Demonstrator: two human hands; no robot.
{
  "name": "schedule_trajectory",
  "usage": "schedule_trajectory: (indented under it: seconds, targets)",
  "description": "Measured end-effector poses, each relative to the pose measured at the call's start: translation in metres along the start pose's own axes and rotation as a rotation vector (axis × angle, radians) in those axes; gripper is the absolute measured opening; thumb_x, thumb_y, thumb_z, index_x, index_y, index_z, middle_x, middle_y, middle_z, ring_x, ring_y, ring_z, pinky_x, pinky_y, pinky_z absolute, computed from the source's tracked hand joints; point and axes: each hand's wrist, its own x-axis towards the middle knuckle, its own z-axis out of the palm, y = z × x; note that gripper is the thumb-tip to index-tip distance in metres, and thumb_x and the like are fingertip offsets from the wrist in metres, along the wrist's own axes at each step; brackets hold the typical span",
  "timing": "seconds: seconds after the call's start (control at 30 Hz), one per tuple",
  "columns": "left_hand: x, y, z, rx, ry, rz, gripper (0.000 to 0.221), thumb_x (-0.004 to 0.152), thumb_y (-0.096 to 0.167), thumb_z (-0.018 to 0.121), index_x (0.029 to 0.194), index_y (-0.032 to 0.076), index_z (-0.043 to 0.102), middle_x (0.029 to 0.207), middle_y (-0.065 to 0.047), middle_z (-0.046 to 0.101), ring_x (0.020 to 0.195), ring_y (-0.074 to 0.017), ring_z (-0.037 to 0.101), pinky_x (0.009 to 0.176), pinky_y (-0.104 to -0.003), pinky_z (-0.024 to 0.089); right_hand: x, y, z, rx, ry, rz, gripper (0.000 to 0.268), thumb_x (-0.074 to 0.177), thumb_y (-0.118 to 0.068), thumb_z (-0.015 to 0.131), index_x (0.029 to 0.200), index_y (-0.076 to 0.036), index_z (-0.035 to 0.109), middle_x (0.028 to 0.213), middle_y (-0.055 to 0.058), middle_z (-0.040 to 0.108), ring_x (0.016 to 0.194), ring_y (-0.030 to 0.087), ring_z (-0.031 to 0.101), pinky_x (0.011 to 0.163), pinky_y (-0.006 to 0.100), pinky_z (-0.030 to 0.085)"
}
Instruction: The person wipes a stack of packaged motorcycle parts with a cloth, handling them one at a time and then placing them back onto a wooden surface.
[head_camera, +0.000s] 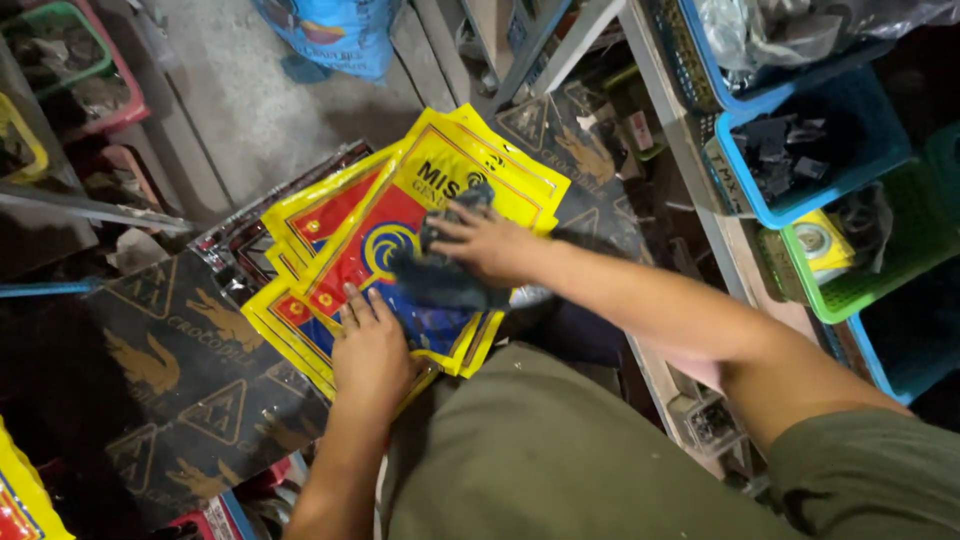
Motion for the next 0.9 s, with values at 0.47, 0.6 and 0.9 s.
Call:
schedule_trajectory:
  seconds: [0.47,0.6,0.9]
  targets:
    - [-0.006,0.019,0.000,0.116,0.370,-0.058,0.047,0.085,0.016,0.057,0.129,0.004,0.069,0.138,-0.030,0.062,0.110,-0.0382,0.073,0.073,-0.045,0.059,0.002,0.016,0.022,0.174,0.159,0.646,0.053,0.099,-0.021,0.052,0.152,-0.020,0.050,0.167,0.011,0.031,0.150,0.048,0.030,0.113,0.069,0.033]
    - [-0.010,0.022,-0.025,0.137,0.410,-0.075,0.043,0.086,0.012,0.055,0.124,0.006,0.072,0.135,-0.028,0.065,0.107,-0.0375,0.074,0.069,-0.045,0.058,-0.003,0.020,0.021,0.180,0.148,0.625,0.054,0.097,-0.022,0.057,0.150,-0.022,0.052,0.168,0.008,0.031,0.151,0.044,0.030,0.115,0.067,0.033]
    - [-0.008,0.022,-0.016,0.103,0.421,-0.071,0.042,0.088,0.010,0.052,0.126,0.004,0.070,0.137,-0.030,0.062,0.110,-0.0408,0.072,0.071,-0.046,0.057,-0.001,0.014,0.015,0.203,0.154,0.651,0.050,0.101,-0.022,0.053,0.151,-0.021,0.052,0.168,0.008,0.030,0.153,0.042,0.028,0.117,0.065,0.030]
